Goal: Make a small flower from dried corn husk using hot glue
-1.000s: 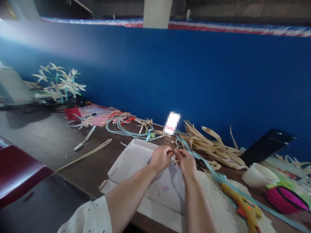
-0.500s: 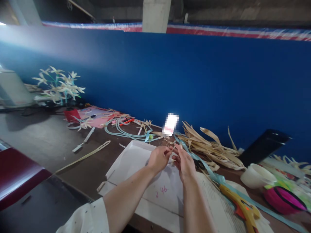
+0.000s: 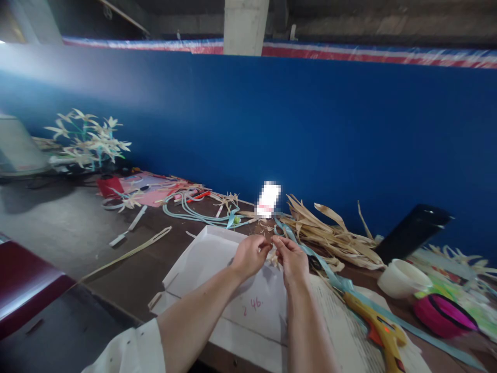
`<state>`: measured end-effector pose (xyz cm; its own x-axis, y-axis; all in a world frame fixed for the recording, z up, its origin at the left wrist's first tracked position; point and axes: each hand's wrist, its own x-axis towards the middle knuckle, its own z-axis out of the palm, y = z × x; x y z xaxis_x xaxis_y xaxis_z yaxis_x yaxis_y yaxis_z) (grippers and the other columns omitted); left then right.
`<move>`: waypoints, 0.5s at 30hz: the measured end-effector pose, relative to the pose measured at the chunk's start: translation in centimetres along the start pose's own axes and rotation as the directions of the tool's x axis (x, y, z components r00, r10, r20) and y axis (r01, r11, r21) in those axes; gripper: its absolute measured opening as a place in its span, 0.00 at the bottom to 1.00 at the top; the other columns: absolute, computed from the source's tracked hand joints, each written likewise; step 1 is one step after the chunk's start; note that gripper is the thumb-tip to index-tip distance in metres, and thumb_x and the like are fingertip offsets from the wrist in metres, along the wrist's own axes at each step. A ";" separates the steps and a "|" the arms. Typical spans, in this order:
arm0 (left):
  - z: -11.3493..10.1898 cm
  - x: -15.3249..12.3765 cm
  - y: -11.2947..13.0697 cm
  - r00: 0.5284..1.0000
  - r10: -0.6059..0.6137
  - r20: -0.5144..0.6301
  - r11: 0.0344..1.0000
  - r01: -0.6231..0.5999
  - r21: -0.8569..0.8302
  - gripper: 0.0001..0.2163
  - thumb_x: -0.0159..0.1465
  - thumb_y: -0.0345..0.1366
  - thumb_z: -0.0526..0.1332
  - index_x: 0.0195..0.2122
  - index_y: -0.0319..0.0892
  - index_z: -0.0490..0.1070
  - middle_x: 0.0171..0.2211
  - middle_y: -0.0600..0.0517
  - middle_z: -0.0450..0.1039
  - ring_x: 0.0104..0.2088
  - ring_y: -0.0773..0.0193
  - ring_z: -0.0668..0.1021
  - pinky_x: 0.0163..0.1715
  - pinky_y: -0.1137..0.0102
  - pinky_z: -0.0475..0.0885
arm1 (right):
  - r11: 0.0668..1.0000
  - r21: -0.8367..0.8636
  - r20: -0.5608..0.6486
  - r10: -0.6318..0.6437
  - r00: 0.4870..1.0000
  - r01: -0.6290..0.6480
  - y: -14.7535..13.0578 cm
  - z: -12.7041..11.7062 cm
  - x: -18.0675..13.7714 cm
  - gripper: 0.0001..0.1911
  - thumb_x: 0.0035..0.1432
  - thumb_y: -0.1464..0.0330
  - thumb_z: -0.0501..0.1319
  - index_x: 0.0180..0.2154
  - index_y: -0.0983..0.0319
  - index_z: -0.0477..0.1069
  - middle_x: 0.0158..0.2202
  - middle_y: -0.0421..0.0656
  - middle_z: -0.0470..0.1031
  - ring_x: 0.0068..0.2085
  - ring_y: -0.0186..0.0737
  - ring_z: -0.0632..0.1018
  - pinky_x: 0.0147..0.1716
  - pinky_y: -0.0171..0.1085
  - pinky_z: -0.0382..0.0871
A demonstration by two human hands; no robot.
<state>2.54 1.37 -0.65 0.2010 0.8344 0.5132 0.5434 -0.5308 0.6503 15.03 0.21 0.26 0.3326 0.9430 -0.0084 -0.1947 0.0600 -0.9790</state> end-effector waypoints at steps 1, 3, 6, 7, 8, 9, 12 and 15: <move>0.0 0.0 0.0 1.000 -0.010 -0.003 1.000 0.010 -0.007 0.07 0.61 0.35 0.57 0.29 0.41 0.71 0.31 0.50 0.74 0.35 0.63 0.74 0.35 0.71 0.65 | 1.000 0.010 0.008 0.014 1.000 -0.014 -0.1 0.0 -0.1 0.21 0.35 0.59 0.74 0.33 0.63 0.78 0.20 0.38 0.69 0.18 0.28 0.62 0.14 0.29 0.51; -0.1 0.1 0.0 0.999 -0.032 -0.006 0.999 0.032 -0.031 0.06 0.61 0.35 0.56 0.29 0.41 0.71 0.32 0.51 0.75 0.35 0.63 0.74 0.36 0.71 0.65 | 0.997 0.055 0.068 0.052 0.996 -0.056 -0.4 0.1 -0.5 0.23 0.38 0.59 0.73 0.38 0.62 0.77 0.29 0.41 0.75 0.20 0.28 0.66 0.14 0.28 0.56; -0.2 0.1 0.0 0.997 -0.079 0.009 0.996 0.079 -0.049 0.06 0.61 0.34 0.56 0.29 0.42 0.72 0.32 0.52 0.75 0.34 0.64 0.74 0.35 0.72 0.66 | 0.979 0.148 0.208 0.110 0.972 -0.143 -0.9 0.2 -0.8 0.27 0.46 0.53 0.68 0.46 0.58 0.73 0.41 0.45 0.76 0.24 0.30 0.71 0.18 0.29 0.64; -0.3 0.2 0.0 0.996 -0.093 0.015 0.995 0.094 -0.045 0.07 0.60 0.34 0.56 0.29 0.42 0.72 0.32 0.52 0.75 0.33 0.65 0.74 0.35 0.72 0.66 | 0.972 0.170 0.224 0.123 0.967 -0.163 -1.0 0.2 -0.8 0.28 0.48 0.50 0.65 0.47 0.58 0.72 0.43 0.46 0.76 0.25 0.31 0.73 0.18 0.29 0.66; -0.3 0.2 0.0 0.994 -0.104 0.019 0.994 0.105 -0.040 0.07 0.60 0.34 0.56 0.29 0.42 0.72 0.31 0.52 0.75 0.32 0.65 0.74 0.34 0.72 0.66 | 0.969 0.184 0.211 0.126 0.969 -0.166 -1.1 0.2 -0.8 0.28 0.50 0.48 0.63 0.48 0.57 0.71 0.44 0.46 0.76 0.25 0.31 0.73 0.18 0.29 0.67; -0.3 0.2 0.0 0.994 -0.109 0.022 0.993 0.110 -0.035 0.06 0.60 0.34 0.57 0.29 0.42 0.72 0.31 0.52 0.75 0.32 0.65 0.74 0.34 0.72 0.66 | 0.970 0.188 0.178 0.121 0.977 -0.154 -1.1 0.2 -0.8 0.28 0.50 0.48 0.62 0.47 0.57 0.72 0.44 0.45 0.76 0.25 0.31 0.74 0.18 0.29 0.66; -0.3 0.2 0.0 0.996 -0.091 0.014 0.995 0.092 -0.029 0.05 0.60 0.34 0.57 0.30 0.41 0.72 0.31 0.52 0.75 0.33 0.65 0.74 0.35 0.72 0.66 | 0.989 0.129 0.061 0.065 0.996 -0.073 -0.9 0.2 -0.6 0.26 0.45 0.53 0.68 0.45 0.57 0.74 0.41 0.42 0.76 0.24 0.29 0.72 0.16 0.27 0.63; -0.1 0.2 -0.1 0.999 -0.053 0.000 0.998 0.053 -0.019 0.06 0.60 0.35 0.58 0.30 0.41 0.73 0.31 0.51 0.75 0.34 0.64 0.75 0.37 0.71 0.66 | 0.998 0.058 -0.009 0.027 1.000 -0.026 -0.4 0.3 -0.4 0.25 0.38 0.58 0.73 0.39 0.61 0.76 0.30 0.39 0.75 0.21 0.27 0.67 0.14 0.26 0.58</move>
<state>2.46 1.53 -0.54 0.1717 0.8613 0.4782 0.5373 -0.4887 0.6873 14.73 -0.06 0.69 0.3354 0.9414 -0.0366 -0.2567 0.0539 -0.9650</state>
